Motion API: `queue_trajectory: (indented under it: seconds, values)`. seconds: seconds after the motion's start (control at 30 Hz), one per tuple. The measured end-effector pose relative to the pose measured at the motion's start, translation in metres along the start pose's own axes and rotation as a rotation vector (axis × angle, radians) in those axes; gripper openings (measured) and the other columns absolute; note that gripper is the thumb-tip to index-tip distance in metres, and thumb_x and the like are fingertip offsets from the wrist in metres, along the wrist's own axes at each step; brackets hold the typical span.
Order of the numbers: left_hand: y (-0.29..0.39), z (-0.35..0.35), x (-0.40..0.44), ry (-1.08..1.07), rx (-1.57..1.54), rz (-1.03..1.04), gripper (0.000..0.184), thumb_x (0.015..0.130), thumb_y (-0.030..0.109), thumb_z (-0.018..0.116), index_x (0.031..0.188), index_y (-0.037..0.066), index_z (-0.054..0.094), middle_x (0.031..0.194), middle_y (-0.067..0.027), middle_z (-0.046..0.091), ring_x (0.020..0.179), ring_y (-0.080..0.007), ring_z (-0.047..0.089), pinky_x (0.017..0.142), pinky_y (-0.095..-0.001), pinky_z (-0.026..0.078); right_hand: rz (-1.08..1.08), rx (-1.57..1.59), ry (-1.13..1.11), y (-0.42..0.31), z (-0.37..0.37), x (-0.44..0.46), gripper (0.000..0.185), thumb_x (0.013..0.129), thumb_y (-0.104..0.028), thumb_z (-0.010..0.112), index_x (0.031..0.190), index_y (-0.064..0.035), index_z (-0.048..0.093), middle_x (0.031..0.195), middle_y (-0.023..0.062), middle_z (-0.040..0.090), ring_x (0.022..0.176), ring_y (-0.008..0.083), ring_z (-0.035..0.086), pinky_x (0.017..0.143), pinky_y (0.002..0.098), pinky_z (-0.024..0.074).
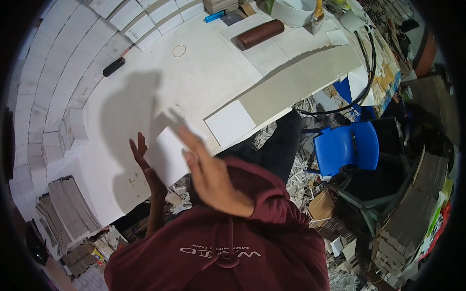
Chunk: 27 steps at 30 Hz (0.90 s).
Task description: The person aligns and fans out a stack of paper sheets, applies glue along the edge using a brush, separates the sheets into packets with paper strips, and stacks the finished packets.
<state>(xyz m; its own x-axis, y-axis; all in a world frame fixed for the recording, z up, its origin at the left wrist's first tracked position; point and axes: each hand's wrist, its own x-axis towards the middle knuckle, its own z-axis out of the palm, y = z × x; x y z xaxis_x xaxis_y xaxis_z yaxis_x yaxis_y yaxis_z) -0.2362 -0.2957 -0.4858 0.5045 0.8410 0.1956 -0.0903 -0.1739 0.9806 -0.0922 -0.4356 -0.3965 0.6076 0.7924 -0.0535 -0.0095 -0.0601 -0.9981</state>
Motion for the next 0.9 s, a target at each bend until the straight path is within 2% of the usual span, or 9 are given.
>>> queue_trajectory:
  seconds: [0.03,0.13,0.27,0.5,0.57,0.63,0.7,0.77,0.9]
  values:
    - [0.007,-0.003,0.001,-0.008,-0.005,-0.002,0.072,0.108,0.037,0.046,0.166,0.004,0.019,0.170,-0.0203,0.024,0.158,-0.0401,0.022,0.127,-0.0528,0.019,-0.129,-0.087,0.075,0.016,-0.008,0.011,0.064,0.099,-0.008,0.064,0.158,-0.0020,0.038,0.151,0.0323,0.049,0.142,0.0432,0.050,0.115,0.0490,0.0420]
    - [0.022,-0.001,0.007,-0.363,1.064,0.019,0.056,0.110,0.021,0.042,0.162,0.003,0.032,0.169,-0.0202,0.028,0.158,-0.0394,0.023,0.126,-0.0531,0.020,-0.166,-1.127,0.178,0.054,-0.028,0.015,0.074,0.097,-0.020,0.070,0.160,-0.0028,0.034,0.165,0.0254,0.032,0.156,0.0446,0.026,0.124,0.0569,0.0245]
    - [0.014,0.021,0.012,-0.358,1.001,0.073,0.065,0.107,0.025,0.050,0.163,0.002,0.029,0.170,-0.0189,0.026,0.158,-0.0410,0.022,0.126,-0.0549,0.018,-0.166,-1.326,0.081,0.072,-0.032,0.007,0.070,0.098,-0.015,0.064,0.159,0.0007,0.034,0.160,0.0267,0.040,0.150,0.0472,0.036,0.122,0.0557,0.0327]
    - [-0.003,0.013,0.009,-0.425,1.280,0.102,0.081,0.101,0.041,0.056,0.166,0.003,0.022,0.171,-0.0215,0.021,0.158,-0.0419,0.019,0.127,-0.0569,0.015,-0.287,-1.145,0.201,0.008,-0.035,0.009,0.052,0.105,-0.008,0.053,0.155,0.0007,0.044,0.150,0.0224,0.056,0.142,0.0344,0.053,0.116,0.0453,0.0418]
    - [-0.007,-0.002,0.010,-0.314,0.718,0.109,0.086,0.102,0.048,0.053,0.166,0.004,0.018,0.171,-0.0220,0.021,0.158,-0.0411,0.019,0.128,-0.0561,0.014,-0.115,-0.065,-0.121,-0.008,-0.025,0.003,0.053,0.104,0.000,0.052,0.155,0.0028,0.041,0.153,0.0263,0.052,0.139,0.0365,0.055,0.111,0.0435,0.0465]
    - [-0.009,0.005,0.004,-0.081,0.066,0.099,0.077,0.106,0.045,0.048,0.165,0.004,0.020,0.171,-0.0188,0.025,0.159,-0.0355,0.021,0.127,-0.0527,0.018,0.070,0.189,-0.125,-0.005,-0.017,0.001,0.052,0.106,-0.001,0.050,0.157,0.0003,0.038,0.153,0.0275,0.050,0.138,0.0384,0.055,0.109,0.0406,0.0479]
    - [0.007,-0.003,0.006,-0.170,0.591,0.065,0.064,0.111,0.035,0.043,0.165,0.007,0.022,0.170,-0.0162,0.028,0.158,-0.0334,0.025,0.126,-0.0528,0.022,-0.120,-0.182,0.071,0.030,-0.019,0.009,0.059,0.104,-0.006,0.058,0.159,-0.0039,0.037,0.157,0.0286,0.045,0.143,0.0424,0.049,0.113,0.0444,0.0444]
    - [0.010,-0.002,0.008,-0.218,0.786,0.052,0.059,0.111,0.027,0.042,0.164,0.006,0.026,0.169,-0.0170,0.032,0.158,-0.0338,0.026,0.126,-0.0525,0.022,-0.180,-1.177,0.139,0.049,-0.034,0.012,0.078,0.097,-0.027,0.072,0.162,-0.0052,0.033,0.168,0.0254,0.028,0.156,0.0466,0.024,0.118,0.0658,0.0285]
    - [0.012,0.026,0.016,-0.264,1.012,0.055,0.054,0.110,0.016,0.041,0.162,0.007,0.032,0.166,-0.0177,0.036,0.157,-0.0343,0.027,0.126,-0.0499,0.021,-0.106,-1.343,0.075,0.069,-0.035,0.008,0.073,0.100,-0.022,0.066,0.163,-0.0070,0.031,0.167,0.0260,0.030,0.157,0.0438,0.024,0.120,0.0687,0.0236]
